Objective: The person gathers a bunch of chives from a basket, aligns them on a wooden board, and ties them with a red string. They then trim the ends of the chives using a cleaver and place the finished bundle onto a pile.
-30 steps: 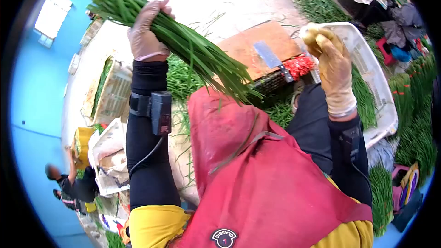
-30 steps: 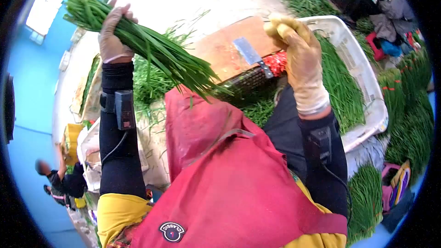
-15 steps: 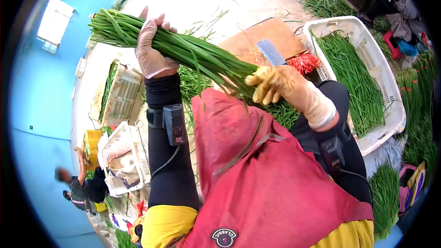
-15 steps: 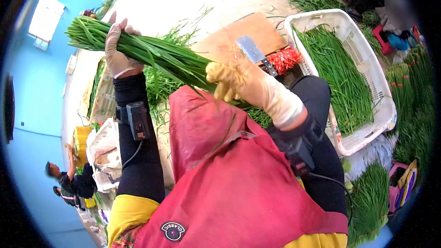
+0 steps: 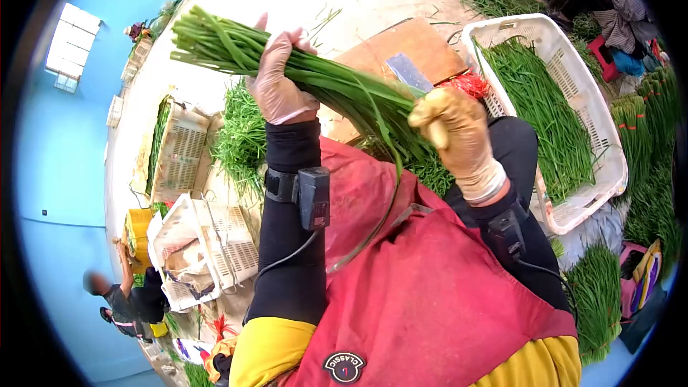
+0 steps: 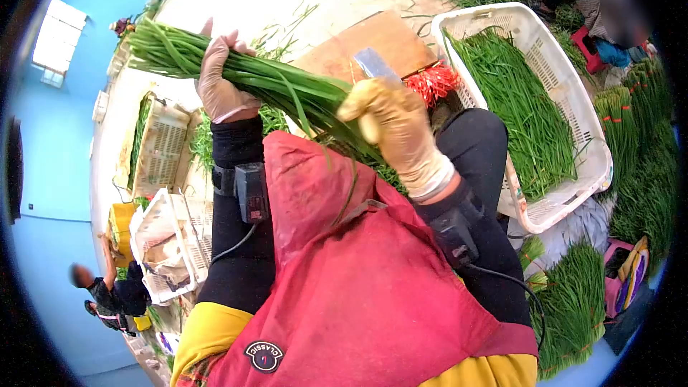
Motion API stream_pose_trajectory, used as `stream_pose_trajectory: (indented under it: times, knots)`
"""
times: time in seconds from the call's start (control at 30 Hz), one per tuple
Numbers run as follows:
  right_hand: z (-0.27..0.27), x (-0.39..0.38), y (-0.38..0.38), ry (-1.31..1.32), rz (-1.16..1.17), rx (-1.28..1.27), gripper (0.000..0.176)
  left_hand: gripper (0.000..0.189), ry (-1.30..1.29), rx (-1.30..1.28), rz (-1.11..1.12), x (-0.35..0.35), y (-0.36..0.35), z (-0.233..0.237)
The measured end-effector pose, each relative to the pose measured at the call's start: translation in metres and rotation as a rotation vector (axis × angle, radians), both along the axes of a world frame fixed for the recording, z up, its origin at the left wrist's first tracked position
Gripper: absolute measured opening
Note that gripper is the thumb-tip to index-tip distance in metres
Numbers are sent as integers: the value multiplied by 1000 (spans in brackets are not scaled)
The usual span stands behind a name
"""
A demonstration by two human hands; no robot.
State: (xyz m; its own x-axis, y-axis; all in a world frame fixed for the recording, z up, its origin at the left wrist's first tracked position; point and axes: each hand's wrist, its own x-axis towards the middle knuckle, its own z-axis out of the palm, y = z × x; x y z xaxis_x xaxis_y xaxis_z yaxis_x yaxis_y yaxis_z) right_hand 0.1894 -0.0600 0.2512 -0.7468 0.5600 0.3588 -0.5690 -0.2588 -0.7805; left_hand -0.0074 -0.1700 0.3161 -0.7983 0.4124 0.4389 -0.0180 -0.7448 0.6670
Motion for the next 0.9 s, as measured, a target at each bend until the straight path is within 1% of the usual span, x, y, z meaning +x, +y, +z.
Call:
stream_pose_trajectory:
  times: [0.03, 0.1, 0.17, 0.2, 0.23, 0.3, 0.33, 0.37, 0.43, 0.47, 0.5, 0.57, 0.6, 0.63, 0.7, 0.73, 0.83, 0.9]
  knots:
    - [-1, 8, 10, -25, -53, 43, 27, 55, -57, 40, -3, -3, -1, -2]
    - [-10, 20, 28, -2, -116, -60, 30, 53, -82, 24, 15, -10, -6, -5]
    - [-14, 43, 47, -65, 109, 8, 35, 52, -87, 39, 18, -17, -9, -9]
    - [-12, 54, 48, -262, 118, 135, 41, 51, -80, 29, 37, -20, -11, -11]
    - [-9, 64, 50, -375, 279, 156, 30, 51, -82, 27, 35, -21, -12, -10]
    - [-10, 64, 35, -510, 337, 150, 19, 50, -110, 14, 68, -21, -13, -8]
    - [-16, 60, 29, -449, 215, 332, 16, 50, -82, -8, 88, -24, -13, -8]
    - [-15, 60, 32, -449, 214, 333, 16, 50, -81, -7, 87, -26, -14, -7]
    - [-2, 61, 40, -693, 363, 227, 19, 47, -40, -19, 90, -26, -12, -6]
    - [6, 58, 38, -715, 332, 295, 21, 46, -41, -22, 94, -23, -12, -2]
    - [7, 53, 35, -710, 331, 294, 21, 46, -35, -23, 94, -24, -13, -1]
    - [8, 42, 28, -759, 203, 356, 23, 45, -1, -19, 89, -25, -13, 1]
    - [1, 39, 24, -670, 173, 279, 22, 45, 0, -18, 90, -25, -14, 2]
    - [-1, 34, 23, -669, 173, 280, 22, 45, 1, -18, 90, -25, -15, 2]
    - [-1, 26, 25, -698, -25, 542, 24, 45, -10, -7, 90, -24, -15, 2]
    - [3, 25, 24, -778, -28, 513, 26, 45, -10, -5, 87, -24, -14, 2]
    - [3, 20, 25, -802, -39, 467, 29, 45, -11, -2, 83, -21, -13, -2]
    - [2, 18, 26, -817, -53, 501, 32, 45, -49, -13, 102, -19, -13, -5]
